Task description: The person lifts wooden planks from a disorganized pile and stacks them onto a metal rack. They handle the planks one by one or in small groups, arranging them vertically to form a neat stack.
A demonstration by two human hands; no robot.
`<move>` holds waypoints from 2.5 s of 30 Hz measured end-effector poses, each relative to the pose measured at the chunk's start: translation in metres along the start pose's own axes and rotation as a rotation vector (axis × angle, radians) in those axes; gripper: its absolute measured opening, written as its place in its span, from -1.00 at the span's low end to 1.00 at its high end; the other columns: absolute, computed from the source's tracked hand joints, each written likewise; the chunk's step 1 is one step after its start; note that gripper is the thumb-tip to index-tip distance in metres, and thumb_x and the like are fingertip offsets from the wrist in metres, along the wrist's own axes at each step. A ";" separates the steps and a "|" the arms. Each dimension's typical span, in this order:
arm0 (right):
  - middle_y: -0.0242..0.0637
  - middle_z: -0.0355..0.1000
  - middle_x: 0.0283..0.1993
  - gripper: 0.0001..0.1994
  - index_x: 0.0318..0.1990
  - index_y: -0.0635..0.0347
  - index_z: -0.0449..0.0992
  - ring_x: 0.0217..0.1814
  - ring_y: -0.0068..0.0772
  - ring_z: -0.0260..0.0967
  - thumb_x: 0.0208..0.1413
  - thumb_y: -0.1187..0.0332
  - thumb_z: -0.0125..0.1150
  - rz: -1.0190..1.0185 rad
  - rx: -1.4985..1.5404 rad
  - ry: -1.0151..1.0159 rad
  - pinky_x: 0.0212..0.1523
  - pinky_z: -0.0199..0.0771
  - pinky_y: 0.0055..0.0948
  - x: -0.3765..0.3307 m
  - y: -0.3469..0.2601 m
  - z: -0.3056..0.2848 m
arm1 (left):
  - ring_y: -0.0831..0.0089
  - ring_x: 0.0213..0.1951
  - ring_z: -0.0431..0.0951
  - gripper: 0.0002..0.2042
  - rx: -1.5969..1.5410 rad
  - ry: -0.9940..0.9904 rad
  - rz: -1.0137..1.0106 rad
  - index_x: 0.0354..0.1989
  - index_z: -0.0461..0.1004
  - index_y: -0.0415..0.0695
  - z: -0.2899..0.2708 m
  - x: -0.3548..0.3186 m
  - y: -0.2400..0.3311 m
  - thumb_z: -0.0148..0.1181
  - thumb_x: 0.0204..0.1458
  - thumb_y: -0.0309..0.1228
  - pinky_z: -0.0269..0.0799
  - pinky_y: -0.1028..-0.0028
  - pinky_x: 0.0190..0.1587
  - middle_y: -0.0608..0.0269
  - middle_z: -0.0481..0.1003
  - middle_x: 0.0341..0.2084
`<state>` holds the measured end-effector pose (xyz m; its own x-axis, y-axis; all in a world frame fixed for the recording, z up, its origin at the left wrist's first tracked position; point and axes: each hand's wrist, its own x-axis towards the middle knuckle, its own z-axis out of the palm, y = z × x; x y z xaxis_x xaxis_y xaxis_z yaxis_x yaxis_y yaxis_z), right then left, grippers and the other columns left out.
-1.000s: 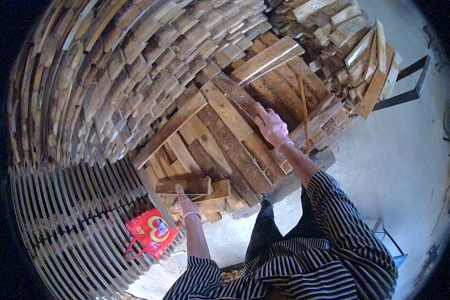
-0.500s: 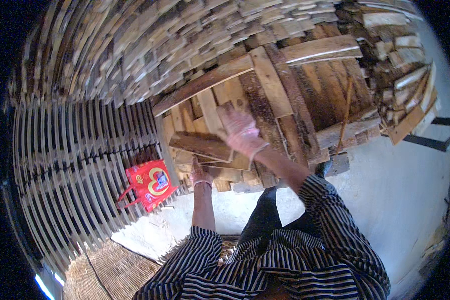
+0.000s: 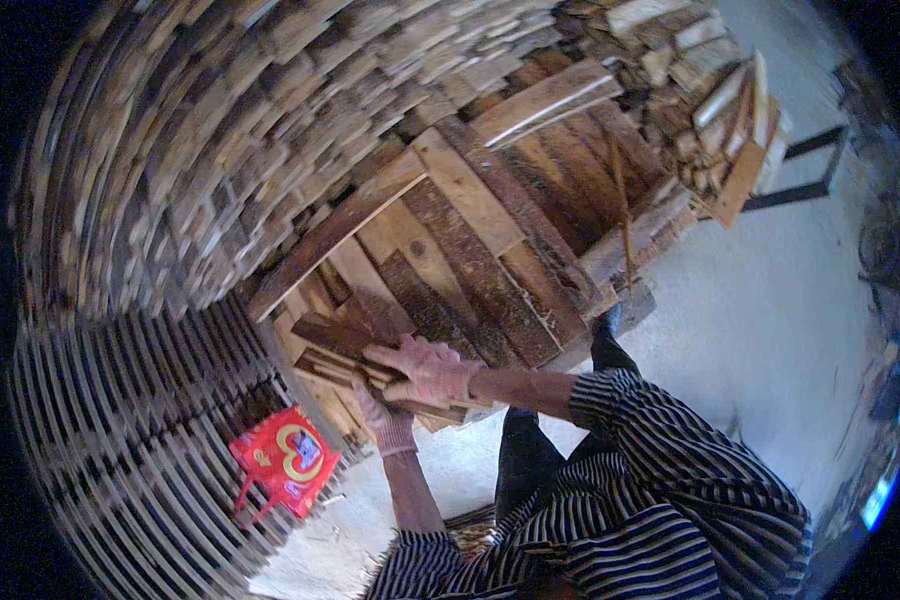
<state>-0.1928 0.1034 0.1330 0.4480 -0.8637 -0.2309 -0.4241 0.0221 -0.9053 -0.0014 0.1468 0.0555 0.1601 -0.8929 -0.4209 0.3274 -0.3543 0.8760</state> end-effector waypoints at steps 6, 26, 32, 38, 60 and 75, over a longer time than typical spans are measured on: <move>0.11 0.37 0.06 -0.22 0.42 -0.22 0.29 0.16 0.24 0.35 0.02 -0.14 0.36 0.095 -0.097 0.185 0.14 0.42 0.01 -0.053 0.001 -0.039 | 0.11 0.30 0.35 -0.20 -0.396 -0.190 -0.365 0.41 0.21 -0.12 0.047 0.004 -0.005 0.23 0.12 0.15 0.23 0.07 0.40 0.13 0.34 0.31; 0.18 0.11 0.44 -0.42 0.44 -0.26 0.24 0.39 0.43 0.15 0.25 0.09 0.08 0.424 -1.053 0.326 0.28 0.21 0.32 -0.063 0.139 -0.171 | 0.18 0.17 0.48 -0.33 -0.280 -0.110 -0.276 0.29 0.39 -0.08 0.168 0.051 -0.032 0.34 0.07 0.03 0.37 0.12 0.29 0.19 0.48 0.17; 0.30 -0.09 0.53 0.03 0.55 -0.16 -0.14 0.50 0.35 0.08 0.00 -0.06 0.39 0.378 -0.369 -0.077 0.39 0.20 0.20 -0.049 0.060 -0.129 | 0.21 0.10 0.54 -0.33 -0.395 -0.141 -0.312 0.25 0.41 -0.12 0.155 0.025 -0.023 0.43 0.03 -0.02 0.49 0.15 0.19 0.18 0.53 0.09; 0.16 0.20 0.38 0.09 0.53 -0.14 -0.09 0.33 0.28 0.30 -0.14 -0.02 0.48 0.288 -0.210 -0.063 0.24 0.41 0.08 -0.058 0.000 -0.051 | 0.22 0.17 0.47 -0.35 -0.337 -0.095 -0.272 0.31 0.35 -0.06 0.087 -0.012 -0.020 0.36 0.10 -0.02 0.42 0.20 0.27 0.22 0.47 0.17; 0.22 0.34 0.20 -0.04 0.52 0.17 -0.13 0.18 0.28 0.39 0.13 0.01 0.33 0.998 -0.157 0.912 0.11 0.45 0.13 -0.202 0.148 -0.167 | 0.30 -0.15 0.55 -0.28 0.281 0.173 -0.552 0.10 0.53 0.04 0.175 0.090 0.031 0.29 -0.06 0.35 0.60 0.20 -0.13 0.26 0.57 -0.12; -0.06 0.54 -0.04 -0.72 0.02 -0.07 0.61 0.06 -0.12 0.52 0.23 0.16 0.14 1.461 0.046 0.255 0.02 0.50 -0.06 -0.508 0.306 -0.135 | 0.28 -0.25 0.64 -0.55 0.417 -0.832 -0.488 0.03 0.48 -0.07 0.590 -0.012 -0.116 0.17 0.23 0.05 0.63 0.26 -0.22 0.18 0.62 -0.25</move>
<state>-0.6561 0.4805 0.0214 -0.4913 -0.1266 -0.8618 -0.3399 0.9388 0.0559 -0.5907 0.0344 0.0975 -0.6451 -0.4807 -0.5939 -0.1882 -0.6534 0.7333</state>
